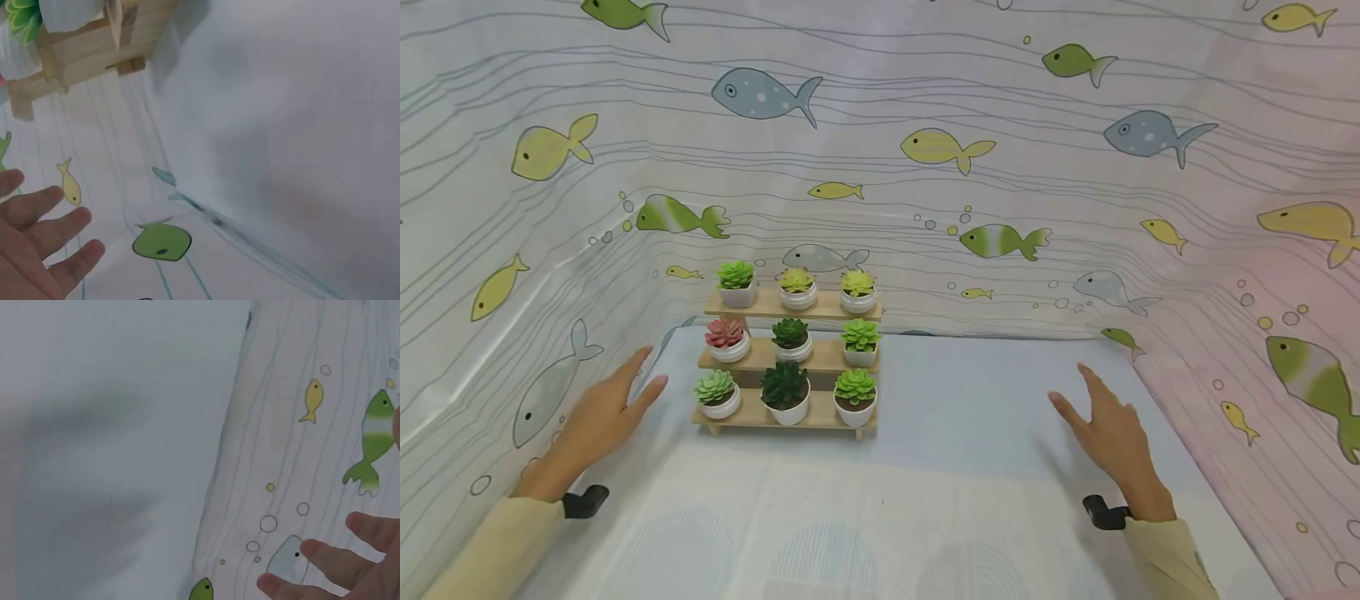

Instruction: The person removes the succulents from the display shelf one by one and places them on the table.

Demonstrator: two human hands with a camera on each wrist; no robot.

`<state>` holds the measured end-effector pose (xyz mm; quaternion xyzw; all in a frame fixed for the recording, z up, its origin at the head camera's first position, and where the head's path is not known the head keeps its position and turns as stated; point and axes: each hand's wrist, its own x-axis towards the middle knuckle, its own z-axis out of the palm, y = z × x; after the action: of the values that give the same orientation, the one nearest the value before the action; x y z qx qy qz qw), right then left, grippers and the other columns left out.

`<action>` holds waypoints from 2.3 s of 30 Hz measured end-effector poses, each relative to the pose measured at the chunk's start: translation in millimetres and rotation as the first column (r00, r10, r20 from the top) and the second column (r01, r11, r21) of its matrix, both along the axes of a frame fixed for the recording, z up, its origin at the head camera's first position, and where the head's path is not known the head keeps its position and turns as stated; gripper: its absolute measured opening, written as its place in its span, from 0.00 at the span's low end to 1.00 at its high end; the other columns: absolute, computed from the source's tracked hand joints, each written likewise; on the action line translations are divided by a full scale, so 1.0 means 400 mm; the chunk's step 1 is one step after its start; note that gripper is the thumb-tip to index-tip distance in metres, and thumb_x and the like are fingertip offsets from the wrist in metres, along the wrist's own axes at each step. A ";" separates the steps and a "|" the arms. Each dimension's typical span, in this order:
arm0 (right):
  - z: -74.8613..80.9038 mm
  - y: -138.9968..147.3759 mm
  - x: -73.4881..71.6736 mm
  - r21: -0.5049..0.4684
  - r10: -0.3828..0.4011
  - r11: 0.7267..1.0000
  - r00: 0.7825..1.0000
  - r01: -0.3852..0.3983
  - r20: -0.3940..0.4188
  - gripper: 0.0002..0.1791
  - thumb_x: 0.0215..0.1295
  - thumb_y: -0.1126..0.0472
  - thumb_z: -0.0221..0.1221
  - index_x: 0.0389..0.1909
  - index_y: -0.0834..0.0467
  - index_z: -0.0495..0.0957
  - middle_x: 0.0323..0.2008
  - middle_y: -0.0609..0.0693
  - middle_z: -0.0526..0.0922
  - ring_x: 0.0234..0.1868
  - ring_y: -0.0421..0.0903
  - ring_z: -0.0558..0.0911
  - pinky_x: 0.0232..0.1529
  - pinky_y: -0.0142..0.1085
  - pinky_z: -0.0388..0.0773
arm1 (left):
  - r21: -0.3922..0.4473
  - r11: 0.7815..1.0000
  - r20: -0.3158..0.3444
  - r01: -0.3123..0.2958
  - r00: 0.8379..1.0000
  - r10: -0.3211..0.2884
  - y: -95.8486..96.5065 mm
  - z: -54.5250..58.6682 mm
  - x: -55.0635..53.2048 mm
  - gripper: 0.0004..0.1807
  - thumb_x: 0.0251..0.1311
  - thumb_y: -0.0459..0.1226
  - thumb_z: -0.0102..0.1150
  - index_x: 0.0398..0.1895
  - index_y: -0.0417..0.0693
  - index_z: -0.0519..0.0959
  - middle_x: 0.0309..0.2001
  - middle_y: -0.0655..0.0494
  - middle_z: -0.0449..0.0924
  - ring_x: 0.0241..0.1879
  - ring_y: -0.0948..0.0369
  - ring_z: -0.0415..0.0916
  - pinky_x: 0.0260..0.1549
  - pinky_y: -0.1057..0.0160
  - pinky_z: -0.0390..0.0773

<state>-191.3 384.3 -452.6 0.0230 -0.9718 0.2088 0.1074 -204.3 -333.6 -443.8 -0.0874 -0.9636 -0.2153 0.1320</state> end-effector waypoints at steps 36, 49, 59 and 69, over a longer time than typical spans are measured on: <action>-0.090 -0.268 -0.057 -0.230 0.135 0.964 0.991 -0.133 -0.003 0.34 0.74 0.39 0.58 0.70 0.57 0.71 0.53 0.59 0.86 0.49 0.57 0.84 0.46 0.55 0.81 | 0.561 0.827 0.113 -0.012 0.992 -0.062 0.084 -0.065 -0.136 0.29 0.78 0.52 0.51 0.73 0.46 0.68 0.56 0.41 0.79 0.48 0.56 0.81 0.45 0.62 0.79; -0.108 -0.338 -0.069 -0.279 0.198 0.941 0.980 -0.190 0.000 0.32 0.74 0.38 0.59 0.69 0.53 0.72 0.53 0.55 0.86 0.49 0.54 0.83 0.49 0.54 0.80 | 0.651 0.753 0.249 -0.100 0.965 -0.086 0.076 -0.099 -0.168 0.32 0.77 0.55 0.50 0.76 0.52 0.64 0.61 0.38 0.75 0.48 0.61 0.78 0.42 0.66 0.80; -0.107 -0.390 -0.082 -0.308 0.224 0.927 0.975 -0.215 -0.007 0.32 0.73 0.37 0.59 0.68 0.53 0.74 0.53 0.54 0.85 0.48 0.53 0.82 0.49 0.54 0.79 | 0.678 0.727 0.286 -0.108 0.950 -0.126 0.058 -0.109 -0.192 0.35 0.74 0.60 0.51 0.76 0.54 0.65 0.63 0.37 0.74 0.48 0.62 0.79 0.46 0.60 0.81; -0.091 -0.460 -0.102 -0.349 0.275 0.897 0.961 -0.271 -0.037 0.29 0.74 0.40 0.60 0.67 0.53 0.76 0.51 0.51 0.86 0.49 0.52 0.82 0.50 0.52 0.80 | 0.710 0.697 0.274 -0.099 0.951 -0.144 0.045 -0.122 -0.211 0.35 0.72 0.62 0.53 0.74 0.56 0.67 0.63 0.41 0.75 0.53 0.54 0.79 0.46 0.62 0.81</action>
<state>-232.2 200.4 -489.0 0.1381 -0.9067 0.3918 0.0732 -288.6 -315.5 -492.6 -0.0064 -0.8107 -0.5854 0.0004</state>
